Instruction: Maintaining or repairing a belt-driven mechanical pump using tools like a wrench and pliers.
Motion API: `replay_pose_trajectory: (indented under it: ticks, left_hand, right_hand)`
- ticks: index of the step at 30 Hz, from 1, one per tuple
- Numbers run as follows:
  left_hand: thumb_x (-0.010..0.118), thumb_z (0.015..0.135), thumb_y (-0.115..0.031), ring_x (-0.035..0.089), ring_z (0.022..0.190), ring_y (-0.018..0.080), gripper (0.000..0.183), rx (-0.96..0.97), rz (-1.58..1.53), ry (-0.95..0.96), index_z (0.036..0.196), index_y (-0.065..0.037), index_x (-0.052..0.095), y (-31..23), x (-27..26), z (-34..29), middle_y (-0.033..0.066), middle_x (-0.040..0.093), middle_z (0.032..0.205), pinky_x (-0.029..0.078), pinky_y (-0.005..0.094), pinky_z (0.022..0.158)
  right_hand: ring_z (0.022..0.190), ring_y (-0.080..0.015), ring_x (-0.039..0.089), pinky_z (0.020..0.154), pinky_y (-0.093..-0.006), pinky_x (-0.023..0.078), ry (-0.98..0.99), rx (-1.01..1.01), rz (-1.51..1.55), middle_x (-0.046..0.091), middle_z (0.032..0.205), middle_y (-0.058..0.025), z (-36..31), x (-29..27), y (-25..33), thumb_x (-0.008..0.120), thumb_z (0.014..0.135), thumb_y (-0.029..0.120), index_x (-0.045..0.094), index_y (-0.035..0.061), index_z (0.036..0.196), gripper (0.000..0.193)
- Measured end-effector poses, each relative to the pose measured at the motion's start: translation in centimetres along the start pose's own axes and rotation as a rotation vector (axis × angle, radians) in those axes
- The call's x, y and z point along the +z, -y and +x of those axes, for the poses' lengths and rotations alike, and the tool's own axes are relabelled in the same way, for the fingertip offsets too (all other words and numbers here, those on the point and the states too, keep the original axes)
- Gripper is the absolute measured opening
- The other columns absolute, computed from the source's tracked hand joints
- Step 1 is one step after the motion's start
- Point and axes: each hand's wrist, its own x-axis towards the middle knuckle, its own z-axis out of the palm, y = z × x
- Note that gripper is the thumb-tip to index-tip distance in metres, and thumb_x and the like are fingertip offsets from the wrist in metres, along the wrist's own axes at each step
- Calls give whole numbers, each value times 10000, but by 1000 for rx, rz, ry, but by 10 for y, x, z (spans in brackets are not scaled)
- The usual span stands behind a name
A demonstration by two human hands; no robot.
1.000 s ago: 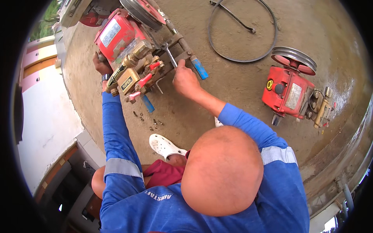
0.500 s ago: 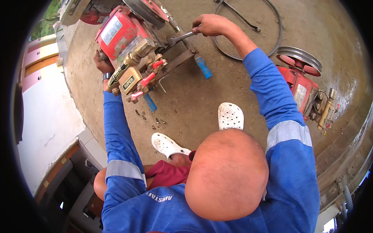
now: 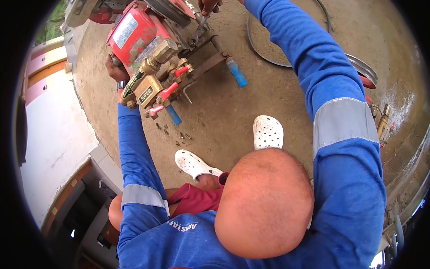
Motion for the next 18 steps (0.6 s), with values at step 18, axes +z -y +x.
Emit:
replay_pose_trajectory:
  ticks: [18]
  left_hand:
    - [481, 976, -436, 646, 932, 208, 396, -64, -131, 12, 995, -73, 637, 10, -13, 11, 69, 691, 991, 499, 375, 887]
  right_hand:
    - [998, -375, 686, 858, -453, 533, -460, 16, -60, 736, 1038, -178, -47, 62, 20, 665, 847, 458, 758, 103, 1078, 434]
